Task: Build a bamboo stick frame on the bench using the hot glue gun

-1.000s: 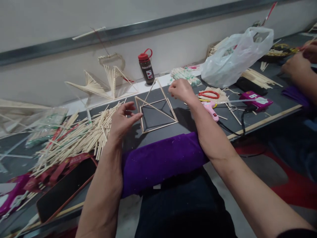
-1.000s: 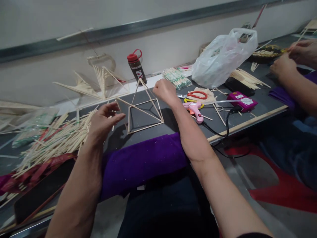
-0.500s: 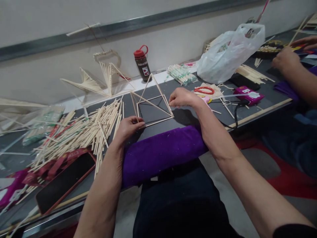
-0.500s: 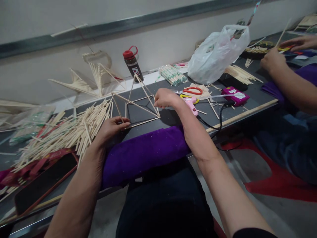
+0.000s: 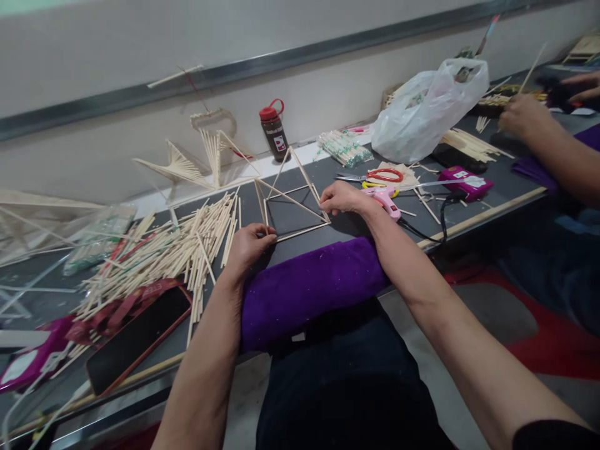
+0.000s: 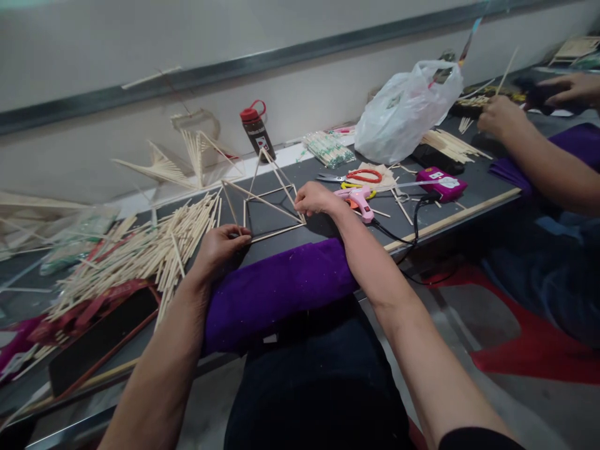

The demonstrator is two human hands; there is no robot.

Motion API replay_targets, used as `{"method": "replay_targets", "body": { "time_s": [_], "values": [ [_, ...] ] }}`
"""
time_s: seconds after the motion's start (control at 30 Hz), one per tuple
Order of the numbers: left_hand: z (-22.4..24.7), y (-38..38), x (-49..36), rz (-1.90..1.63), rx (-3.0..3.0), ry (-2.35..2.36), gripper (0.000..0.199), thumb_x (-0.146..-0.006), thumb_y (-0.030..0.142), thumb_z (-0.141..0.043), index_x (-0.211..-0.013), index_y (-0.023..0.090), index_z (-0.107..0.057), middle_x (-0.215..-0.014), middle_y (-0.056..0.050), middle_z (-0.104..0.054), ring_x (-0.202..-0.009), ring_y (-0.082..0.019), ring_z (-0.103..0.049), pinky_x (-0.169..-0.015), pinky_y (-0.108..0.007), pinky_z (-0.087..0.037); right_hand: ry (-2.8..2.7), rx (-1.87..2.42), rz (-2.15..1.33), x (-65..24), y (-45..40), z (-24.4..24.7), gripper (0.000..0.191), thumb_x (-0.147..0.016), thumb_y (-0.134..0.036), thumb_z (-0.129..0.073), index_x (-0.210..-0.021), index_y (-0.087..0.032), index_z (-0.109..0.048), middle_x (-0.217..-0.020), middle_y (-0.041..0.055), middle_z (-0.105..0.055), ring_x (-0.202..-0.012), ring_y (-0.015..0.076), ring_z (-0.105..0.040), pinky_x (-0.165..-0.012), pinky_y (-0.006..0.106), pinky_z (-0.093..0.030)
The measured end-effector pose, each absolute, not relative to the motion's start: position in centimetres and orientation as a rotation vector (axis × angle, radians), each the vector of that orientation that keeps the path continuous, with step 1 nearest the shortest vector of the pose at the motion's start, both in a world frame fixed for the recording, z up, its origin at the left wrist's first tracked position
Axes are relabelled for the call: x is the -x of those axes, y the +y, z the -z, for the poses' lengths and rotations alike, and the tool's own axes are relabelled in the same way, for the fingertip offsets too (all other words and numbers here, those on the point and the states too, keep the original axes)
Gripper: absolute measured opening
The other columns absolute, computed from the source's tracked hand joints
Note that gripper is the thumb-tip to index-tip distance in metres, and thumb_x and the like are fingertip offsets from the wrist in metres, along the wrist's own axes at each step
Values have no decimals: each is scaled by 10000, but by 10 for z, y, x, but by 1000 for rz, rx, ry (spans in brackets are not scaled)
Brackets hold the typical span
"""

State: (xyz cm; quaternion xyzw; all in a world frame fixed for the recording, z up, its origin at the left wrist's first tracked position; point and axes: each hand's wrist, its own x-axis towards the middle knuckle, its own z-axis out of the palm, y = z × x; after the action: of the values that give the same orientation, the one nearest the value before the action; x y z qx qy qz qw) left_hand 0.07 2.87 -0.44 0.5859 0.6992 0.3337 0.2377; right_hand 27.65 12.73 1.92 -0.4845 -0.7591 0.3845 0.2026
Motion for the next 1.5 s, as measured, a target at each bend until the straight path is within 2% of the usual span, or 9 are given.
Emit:
{"method": "replay_targets", "body": {
  "time_s": [0.07, 0.2, 0.4, 0.67, 0.8, 0.87, 1.03, 1.37, 1.5],
  "values": [
    [3, 26, -1, -894, -1646, 1872, 249, -647, 360, -700, -798, 170, -754, -723, -36, -708, -618, -166, -602, -576, -263, -419, -2118, 1359, -1047, -275, 126, -18, 112, -793, -109, -637, -830, -94, -741, -673, 22, -695, -510, 68, -569, -470, 177, -350],
    [2, 23, -1, -848, -1637, 1885, 278, -685, 363, -670, -862, 168, -760, -600, -18, -659, -571, -173, -599, -563, -267, -414, -2146, 1387, -940, -270, 124, -18, 109, -783, -94, -639, -824, -87, -740, -644, 17, -685, -528, 73, -584, -499, 171, -374],
    [4, 24, -2, -892, -1665, 1882, 248, -673, 337, -662, -827, 169, -759, -645, -27, -687, -583, -170, -610, -566, -262, -424, -2151, 1412, -880, -269, 120, -21, 125, -766, -86, -639, -833, -86, -745, -599, 4, -655, -536, 82, -599, -514, 163, -389],
    [6, 25, -2, -935, -1639, 1832, 209, -663, 347, -697, -778, 179, -741, -730, -42, -717, -595, -166, -614, -539, -256, -426, -2075, 1372, -973, -274, 127, -12, 134, -777, -114, -637, -846, -96, -750, -697, 35, -721, -523, 73, -596, -500, 170, -391],
    [5, 24, -3, -891, -1668, 1873, 234, -680, 360, -698, -820, 184, -763, -630, -19, -676, -555, -165, -593, -527, -258, -412, -2162, 1439, -907, -283, 117, -15, 160, -776, -146, -655, -878, -102, -771, -716, 47, -734, -538, 89, -610, -536, 196, -411],
    [4, 24, -3, -878, -1682, 1873, 259, -687, 365, -695, -851, 180, -774, -594, -12, -656, -548, -167, -591, -528, -259, -410, -2314, 1466, -766, -287, 109, -16, 162, -774, -177, -682, -888, -117, -781, -737, 53, -746, -592, 108, -632, -565, 210, -399],
    [4, 24, -2, -880, -1673, 1843, 309, -686, 389, -693, -882, 167, -782, -590, -18, -655, -559, -173, -598, -542, -261, -418, -2524, 1475, -402, -286, 92, -15, 184, -833, -229, -676, -955, -153, -791, -937, 86, -788, -828, 167, -673, -653, 245, -368],
    [3, 20, -5, -867, -1730, 1867, 292, -714, 371, -654, -890, 176, -780, -636, -29, -682, -604, -190, -627, -585, -276, -451, -2615, 1452, -249, -286, 86, -5, 215, -933, -228, -565, -1043, -146, -731, -1062, 111, -766, -904, 191, -675, -692, 271, -339],
    [3, 19, -5, -869, -1754, 1861, 275, -720, 344, -638, -888, 182, -783, -660, -30, -697, -619, -197, -645, -616, -287, -469, -2684, 1393, -183, -287, 84, -1, 232, -970, -231, -524, -1105, -144, -691, -1134, 118, -739, -986, 210, -678, -740, 277, -371]
  ]
}}
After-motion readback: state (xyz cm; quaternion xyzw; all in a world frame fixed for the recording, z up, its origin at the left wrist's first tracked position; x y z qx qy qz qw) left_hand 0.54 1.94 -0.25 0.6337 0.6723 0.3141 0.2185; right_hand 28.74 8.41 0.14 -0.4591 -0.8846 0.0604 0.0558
